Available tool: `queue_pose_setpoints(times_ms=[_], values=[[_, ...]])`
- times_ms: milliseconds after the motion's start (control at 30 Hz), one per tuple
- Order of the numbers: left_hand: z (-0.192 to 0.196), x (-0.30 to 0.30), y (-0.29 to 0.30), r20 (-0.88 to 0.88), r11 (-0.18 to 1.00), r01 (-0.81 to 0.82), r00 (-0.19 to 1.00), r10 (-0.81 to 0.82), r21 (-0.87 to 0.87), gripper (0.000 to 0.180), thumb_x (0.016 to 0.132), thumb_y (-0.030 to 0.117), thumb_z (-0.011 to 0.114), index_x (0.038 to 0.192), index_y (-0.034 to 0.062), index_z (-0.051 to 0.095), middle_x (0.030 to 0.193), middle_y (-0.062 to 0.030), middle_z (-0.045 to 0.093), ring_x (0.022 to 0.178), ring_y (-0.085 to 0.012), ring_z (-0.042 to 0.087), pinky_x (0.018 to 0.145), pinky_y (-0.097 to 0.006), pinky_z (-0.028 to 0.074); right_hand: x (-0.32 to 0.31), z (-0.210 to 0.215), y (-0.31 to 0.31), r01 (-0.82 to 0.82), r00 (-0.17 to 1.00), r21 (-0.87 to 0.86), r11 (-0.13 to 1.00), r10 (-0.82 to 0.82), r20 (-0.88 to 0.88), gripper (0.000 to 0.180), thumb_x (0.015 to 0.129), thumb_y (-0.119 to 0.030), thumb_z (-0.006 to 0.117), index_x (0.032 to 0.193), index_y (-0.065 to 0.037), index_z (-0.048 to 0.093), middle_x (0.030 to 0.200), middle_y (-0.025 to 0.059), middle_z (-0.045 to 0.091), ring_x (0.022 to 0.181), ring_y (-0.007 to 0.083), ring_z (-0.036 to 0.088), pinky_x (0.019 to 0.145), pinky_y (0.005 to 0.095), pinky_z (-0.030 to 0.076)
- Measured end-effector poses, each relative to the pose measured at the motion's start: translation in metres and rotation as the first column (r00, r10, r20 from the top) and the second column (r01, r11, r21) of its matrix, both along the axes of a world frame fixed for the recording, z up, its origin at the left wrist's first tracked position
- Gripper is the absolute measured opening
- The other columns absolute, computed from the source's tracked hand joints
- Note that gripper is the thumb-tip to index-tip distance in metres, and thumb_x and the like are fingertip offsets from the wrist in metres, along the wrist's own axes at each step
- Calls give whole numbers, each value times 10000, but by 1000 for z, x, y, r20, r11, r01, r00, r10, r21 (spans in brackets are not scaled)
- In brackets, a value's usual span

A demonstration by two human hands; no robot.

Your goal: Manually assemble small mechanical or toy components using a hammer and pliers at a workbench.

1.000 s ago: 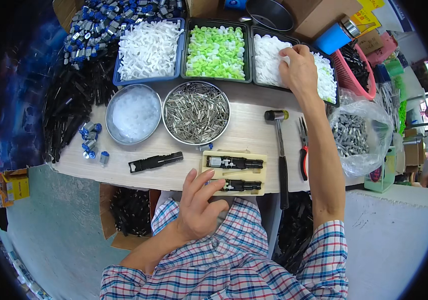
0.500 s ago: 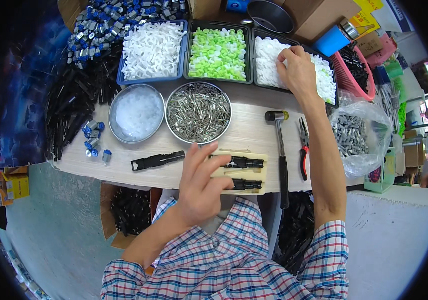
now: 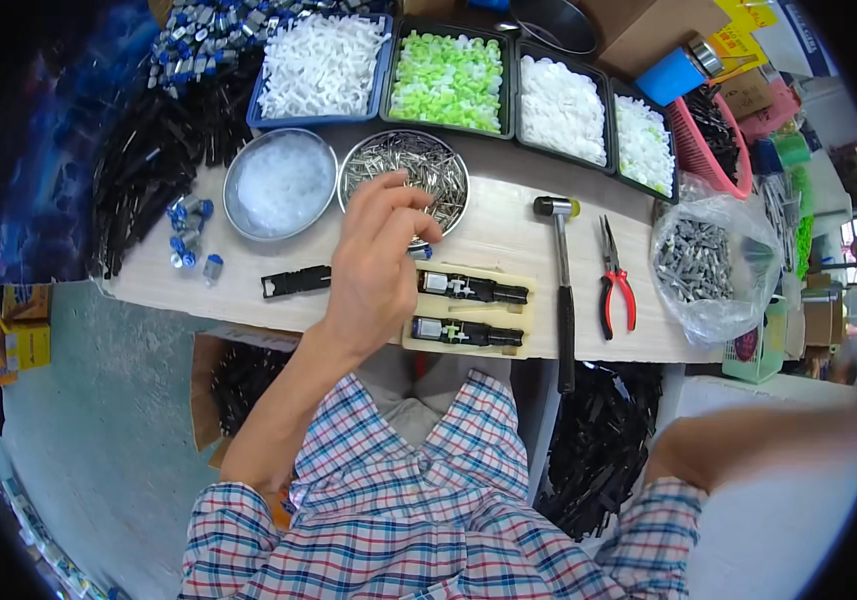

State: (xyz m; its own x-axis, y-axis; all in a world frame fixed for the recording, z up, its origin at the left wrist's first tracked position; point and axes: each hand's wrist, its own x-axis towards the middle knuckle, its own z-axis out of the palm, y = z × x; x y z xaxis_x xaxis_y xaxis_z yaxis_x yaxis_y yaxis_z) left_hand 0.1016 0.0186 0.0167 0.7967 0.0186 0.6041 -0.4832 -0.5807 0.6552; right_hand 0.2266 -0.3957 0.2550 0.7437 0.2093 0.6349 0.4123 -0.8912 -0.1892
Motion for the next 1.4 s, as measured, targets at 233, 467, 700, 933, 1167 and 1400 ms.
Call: queue_pose_setpoints(times_ms=[233, 467, 700, 933, 1167, 1400], values=[[-19, 27, -7, 20, 989, -91, 996, 89, 117, 344, 676, -165, 527, 957, 7, 623, 1137, -171, 608, 1219, -428, 532, 1027, -493, 440, -14, -10, 20, -35, 943, -170, 985, 89, 320, 316, 963, -112, 611, 1259, 0, 619, 1071, 78, 675, 917, 201, 654, 947, 335, 507], [-38, 40, -9, -67, 942, -115, 987, 144, 316, 222, 813, -41, 712, 1010, -35, 610, 1311, -300, 525, 1344, -520, 419, 1143, -529, 371, 60, -184, 106, -80, 936, 308, 948, 177, -303, 193, 923, -121, 664, 1066, 0, 707, 942, 71, 704, 872, 125, 644, 799, 285, 511], [-39, 40, -2, -99, 967, -94, 988, 121, 239, 227, 791, -50, 735, 972, -48, 598, 1239, -272, 548, 1304, -506, 456, 1124, -523, 392, 84, -215, 111, 241, 968, -27, 970, -243, -71, 166, 894, -178, 657, 985, -45, 695, 959, 162, 719, 893, 368, 696, 804, 446, 543], [-37, 43, -3, -22, 976, -124, 991, 130, 180, 199, 765, -50, 753, 898, -45, 606, 1124, -233, 584, 1203, -470, 531, 1069, -514, 431, 87, -223, 69, 223, 946, -197, 955, -261, -192, 186, 889, -189, 688, 1001, -41, 673, 957, 183, 705, 893, 376, 686, 788, 457, 534], [-31, 43, -3, 53, 985, -114, 993, 108, 130, 147, 789, -16, 746, 859, -10, 617, 1013, -184, 608, 1115, -420, 569, 942, -465, 479, 85, -231, 64, 149, 981, -175, 973, -168, -100, 128, 914, -147, 660, 981, -39, 654, 927, 179, 706, 875, 377, 683, 777, 460, 529], [-12, 30, -5, -33, 995, -74, 997, 76, 62, 91, 841, 14, 716, 883, 10, 635, 855, -125, 595, 821, -332, 588, 708, -432, 470, 79, -233, 64, 126, 984, -119, 985, -139, -109, 127, 917, -142, 650, 981, -33, 657, 940, 186, 702, 897, 395, 674, 782, 467, 528]])
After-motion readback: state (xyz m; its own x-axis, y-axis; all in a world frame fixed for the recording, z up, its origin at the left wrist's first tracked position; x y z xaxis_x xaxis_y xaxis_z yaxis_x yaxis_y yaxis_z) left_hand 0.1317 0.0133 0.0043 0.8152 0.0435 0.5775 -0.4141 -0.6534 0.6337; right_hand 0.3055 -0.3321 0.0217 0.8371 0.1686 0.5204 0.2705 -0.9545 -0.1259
